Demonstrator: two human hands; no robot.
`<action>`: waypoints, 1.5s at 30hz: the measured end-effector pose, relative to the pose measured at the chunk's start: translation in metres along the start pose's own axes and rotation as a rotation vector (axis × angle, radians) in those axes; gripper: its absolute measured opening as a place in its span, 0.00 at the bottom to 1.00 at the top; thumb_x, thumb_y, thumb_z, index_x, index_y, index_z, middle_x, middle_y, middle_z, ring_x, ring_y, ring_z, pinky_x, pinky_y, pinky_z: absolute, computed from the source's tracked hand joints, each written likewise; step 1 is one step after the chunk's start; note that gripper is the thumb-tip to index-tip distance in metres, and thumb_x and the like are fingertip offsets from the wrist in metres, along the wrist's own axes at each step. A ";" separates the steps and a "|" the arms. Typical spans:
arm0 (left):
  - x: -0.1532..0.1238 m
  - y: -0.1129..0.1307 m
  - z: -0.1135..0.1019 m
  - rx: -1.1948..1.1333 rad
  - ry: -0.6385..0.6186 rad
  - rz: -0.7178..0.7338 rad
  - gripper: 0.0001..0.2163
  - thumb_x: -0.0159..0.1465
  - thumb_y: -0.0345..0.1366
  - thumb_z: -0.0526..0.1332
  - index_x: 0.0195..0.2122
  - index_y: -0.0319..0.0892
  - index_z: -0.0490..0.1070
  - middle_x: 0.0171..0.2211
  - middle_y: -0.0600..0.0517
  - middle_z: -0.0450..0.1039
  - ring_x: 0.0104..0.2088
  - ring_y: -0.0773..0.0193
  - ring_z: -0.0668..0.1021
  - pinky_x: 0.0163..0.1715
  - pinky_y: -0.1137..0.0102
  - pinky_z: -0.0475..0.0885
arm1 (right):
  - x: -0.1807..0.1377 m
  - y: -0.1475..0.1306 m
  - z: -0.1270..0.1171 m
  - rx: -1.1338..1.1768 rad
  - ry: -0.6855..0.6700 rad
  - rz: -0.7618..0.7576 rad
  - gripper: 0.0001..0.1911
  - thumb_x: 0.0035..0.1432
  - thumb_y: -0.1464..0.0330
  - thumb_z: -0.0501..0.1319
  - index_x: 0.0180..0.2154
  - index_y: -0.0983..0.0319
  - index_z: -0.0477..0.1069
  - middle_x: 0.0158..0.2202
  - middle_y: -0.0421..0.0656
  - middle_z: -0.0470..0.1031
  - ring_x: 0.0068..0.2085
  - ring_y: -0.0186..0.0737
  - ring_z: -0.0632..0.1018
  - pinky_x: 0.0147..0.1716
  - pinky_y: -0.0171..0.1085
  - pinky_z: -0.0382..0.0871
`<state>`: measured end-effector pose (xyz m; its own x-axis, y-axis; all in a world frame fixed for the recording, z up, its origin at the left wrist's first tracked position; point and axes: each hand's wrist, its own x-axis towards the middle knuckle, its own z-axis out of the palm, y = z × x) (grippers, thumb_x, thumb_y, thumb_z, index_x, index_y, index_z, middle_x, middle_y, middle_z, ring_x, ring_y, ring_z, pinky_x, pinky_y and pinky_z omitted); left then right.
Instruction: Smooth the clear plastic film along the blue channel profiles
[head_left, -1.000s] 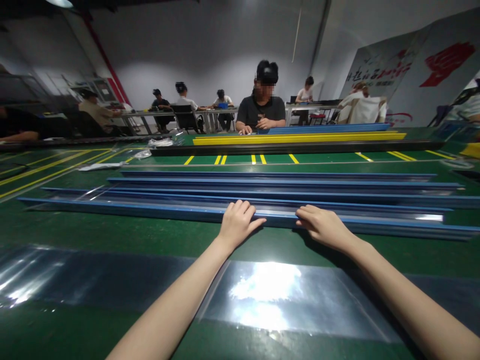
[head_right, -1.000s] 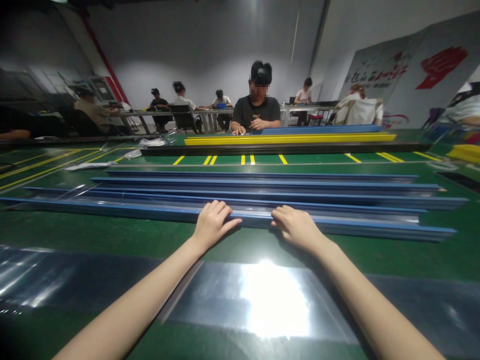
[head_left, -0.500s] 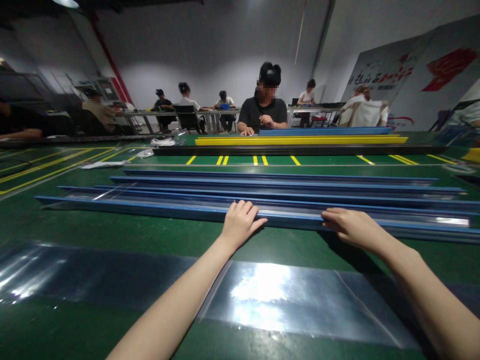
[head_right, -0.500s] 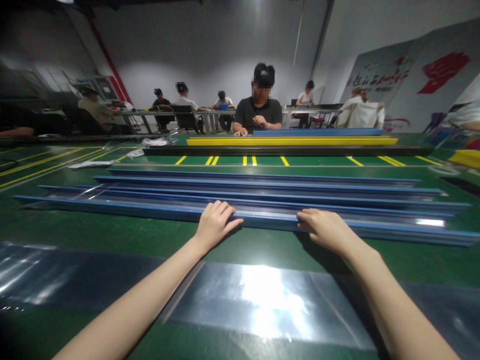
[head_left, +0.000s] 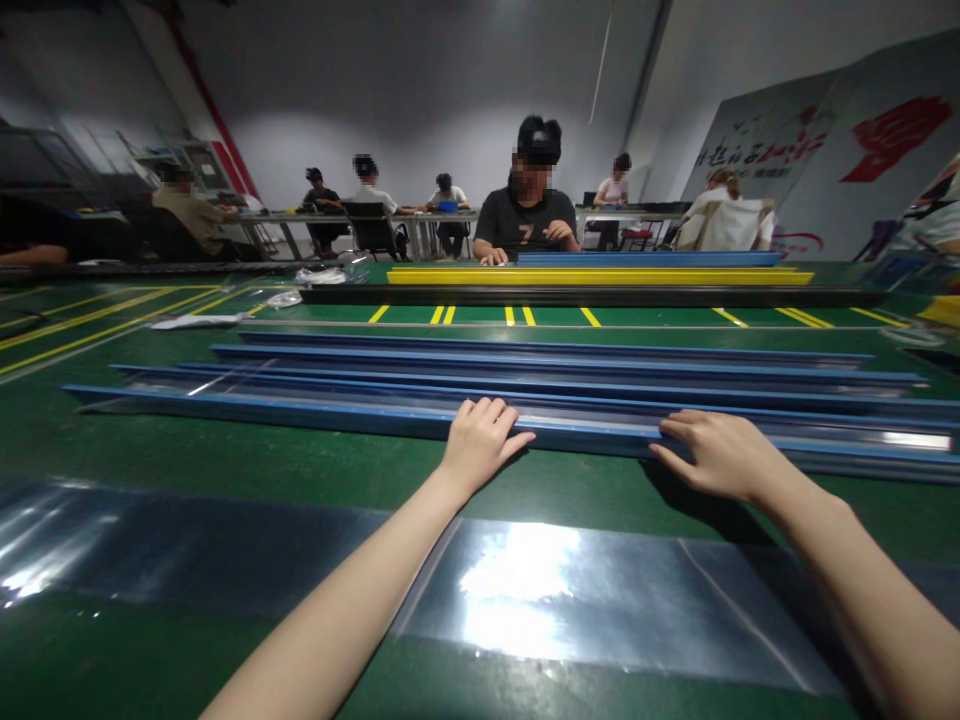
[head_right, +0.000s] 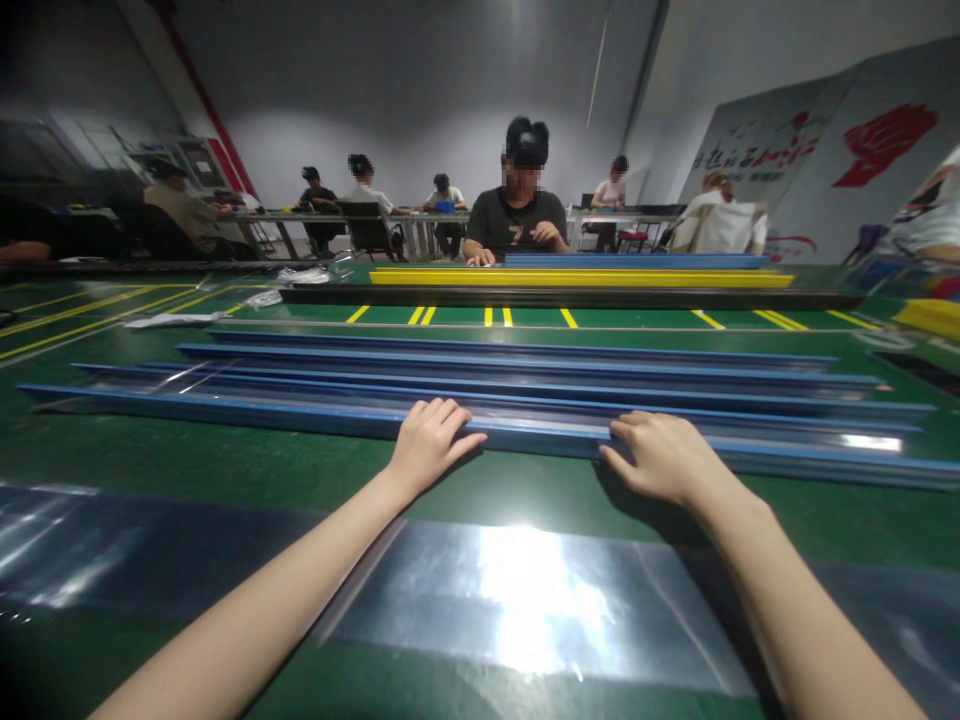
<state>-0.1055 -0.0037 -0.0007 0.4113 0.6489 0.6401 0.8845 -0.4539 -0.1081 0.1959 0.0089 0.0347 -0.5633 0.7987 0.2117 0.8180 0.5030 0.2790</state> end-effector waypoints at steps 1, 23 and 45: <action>0.000 0.000 0.000 -0.001 -0.002 0.000 0.15 0.62 0.48 0.52 0.30 0.41 0.67 0.29 0.51 0.70 0.31 0.63 0.69 0.31 0.67 0.56 | 0.001 -0.002 0.000 0.005 0.017 -0.004 0.18 0.58 0.59 0.48 0.29 0.62 0.70 0.30 0.47 0.73 0.31 0.41 0.73 0.28 0.37 0.60; 0.000 0.000 0.000 -0.010 -0.017 0.003 0.15 0.62 0.48 0.50 0.31 0.41 0.67 0.29 0.51 0.71 0.31 0.63 0.70 0.32 0.67 0.56 | 0.020 -0.033 0.011 0.072 0.179 -0.130 0.08 0.59 0.70 0.48 0.30 0.61 0.63 0.29 0.44 0.68 0.30 0.36 0.67 0.27 0.33 0.56; 0.000 0.000 0.001 0.008 -0.022 0.041 0.15 0.61 0.48 0.53 0.35 0.40 0.67 0.29 0.51 0.71 0.32 0.62 0.70 0.31 0.68 0.56 | 0.006 -0.015 0.007 0.081 0.083 -0.049 0.14 0.59 0.61 0.46 0.31 0.61 0.64 0.31 0.46 0.70 0.33 0.39 0.70 0.30 0.35 0.59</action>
<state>-0.1053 -0.0033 -0.0013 0.4518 0.6429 0.6185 0.8684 -0.4757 -0.1399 0.1816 0.0083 0.0251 -0.6078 0.7441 0.2773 0.7941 0.5684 0.2151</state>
